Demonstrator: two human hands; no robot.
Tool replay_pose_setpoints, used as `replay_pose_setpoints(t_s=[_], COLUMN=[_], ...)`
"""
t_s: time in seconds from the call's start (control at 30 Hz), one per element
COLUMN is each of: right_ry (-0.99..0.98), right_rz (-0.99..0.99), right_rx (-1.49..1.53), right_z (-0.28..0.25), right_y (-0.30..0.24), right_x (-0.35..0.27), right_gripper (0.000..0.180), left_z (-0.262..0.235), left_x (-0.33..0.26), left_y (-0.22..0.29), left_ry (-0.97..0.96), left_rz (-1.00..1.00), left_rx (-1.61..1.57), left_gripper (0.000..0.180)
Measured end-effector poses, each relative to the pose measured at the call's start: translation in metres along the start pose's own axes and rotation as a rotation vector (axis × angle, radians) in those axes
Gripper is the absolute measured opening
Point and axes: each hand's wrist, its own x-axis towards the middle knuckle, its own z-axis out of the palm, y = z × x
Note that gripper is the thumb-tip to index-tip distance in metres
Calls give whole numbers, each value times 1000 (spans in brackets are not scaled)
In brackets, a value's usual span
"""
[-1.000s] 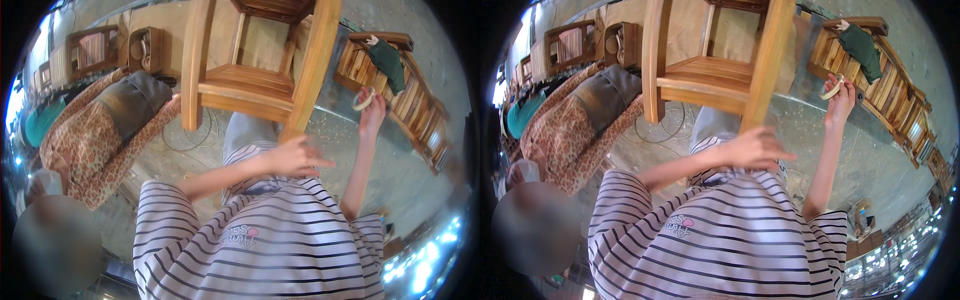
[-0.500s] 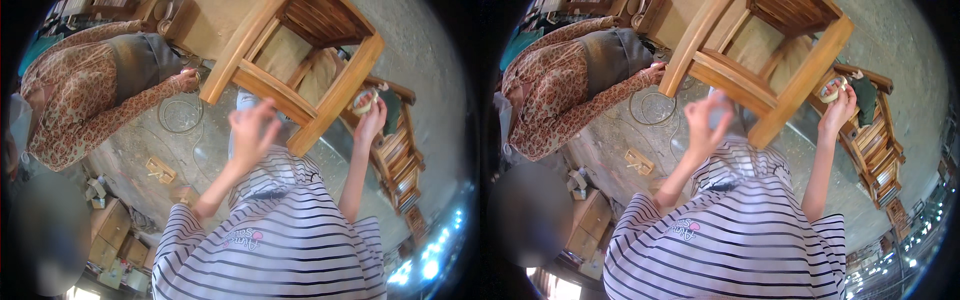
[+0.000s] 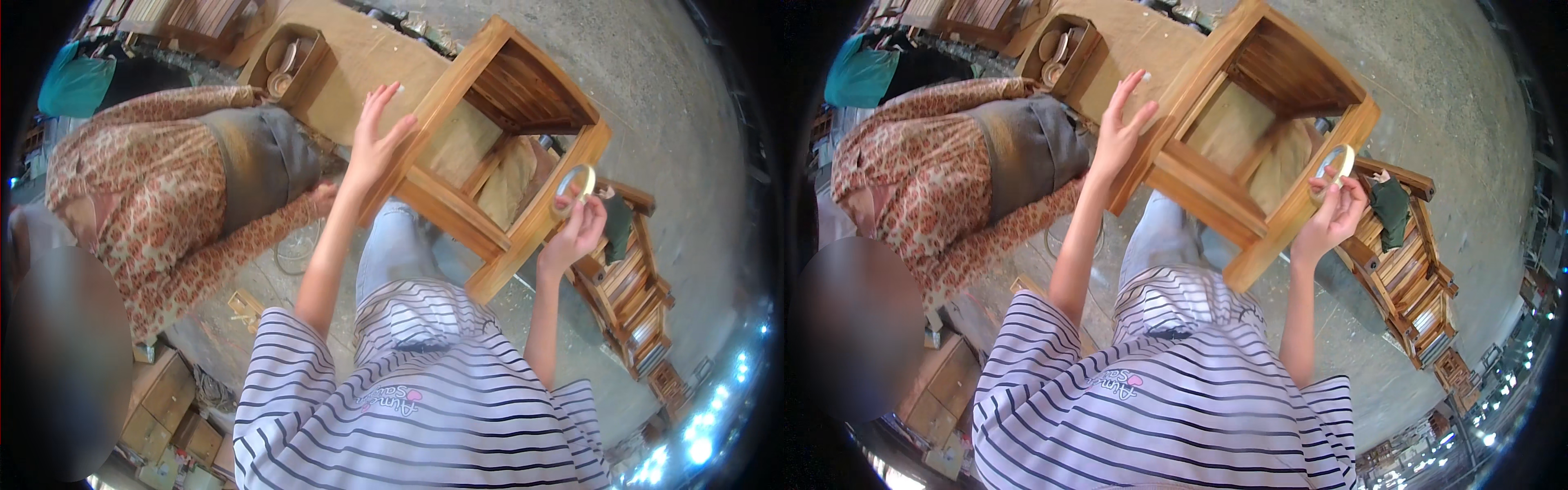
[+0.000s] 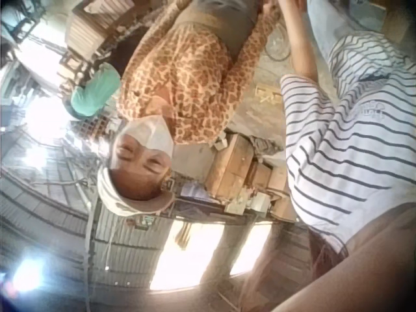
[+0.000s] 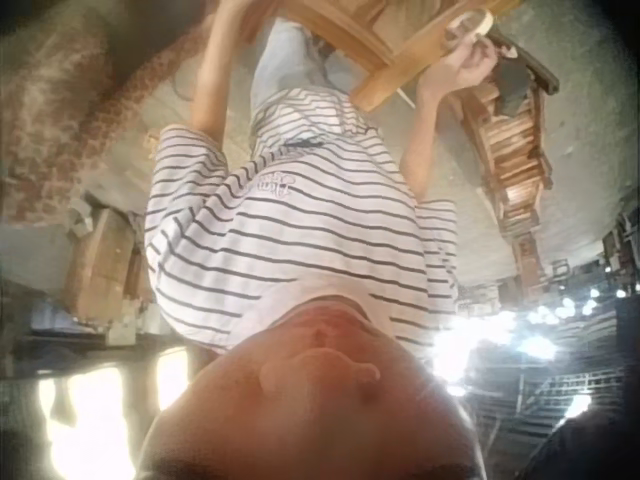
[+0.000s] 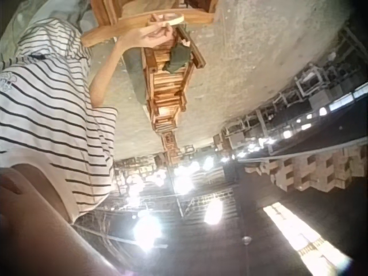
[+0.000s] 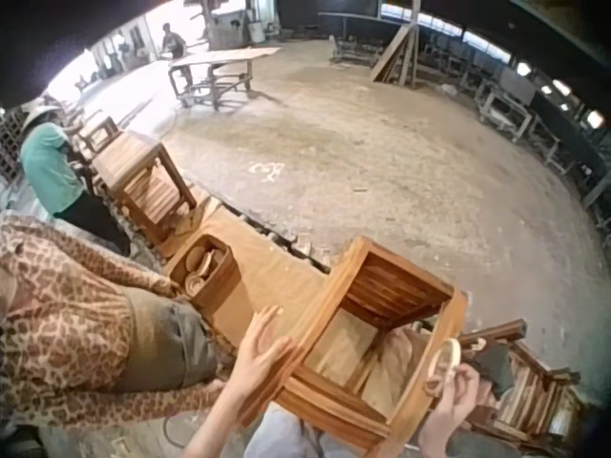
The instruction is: The recorder applies tape and wipes down a small wooden cabinet component on a factory production line.
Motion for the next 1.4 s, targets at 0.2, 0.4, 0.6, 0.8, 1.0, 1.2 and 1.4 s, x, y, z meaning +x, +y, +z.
replay_pose_setpoints(t_s=[0.2,0.4,0.6,0.8,1.0,1.2,1.4], right_ry=[29,-84,-211,-91,-180,-199,-191], right_rz=[31,295,572,845,1007,990,996], right_rx=[-10,19,167,141,516,817,984], right_z=[28,77,186,231,164,126,75], right_y=[-11,-12,51,48,-20,44,114], right_x=[8,19,55,75,93,95,96], right_gripper=[14,17,45,81,62,61,69], left_z=[0,6,-5,16,43,93,140], left_x=[47,73,80,63,47,23,10], left_y=[9,25,27,23,129,103,70], left_ry=[-91,-58,-428,-323,-314,-225,-367], left_rz=[-18,-14,-552,-502,-349,-242,-214], left_rx=[136,8,-264,-203,-37,179,157], left_gripper=[22,73,62,58,48,48,48])
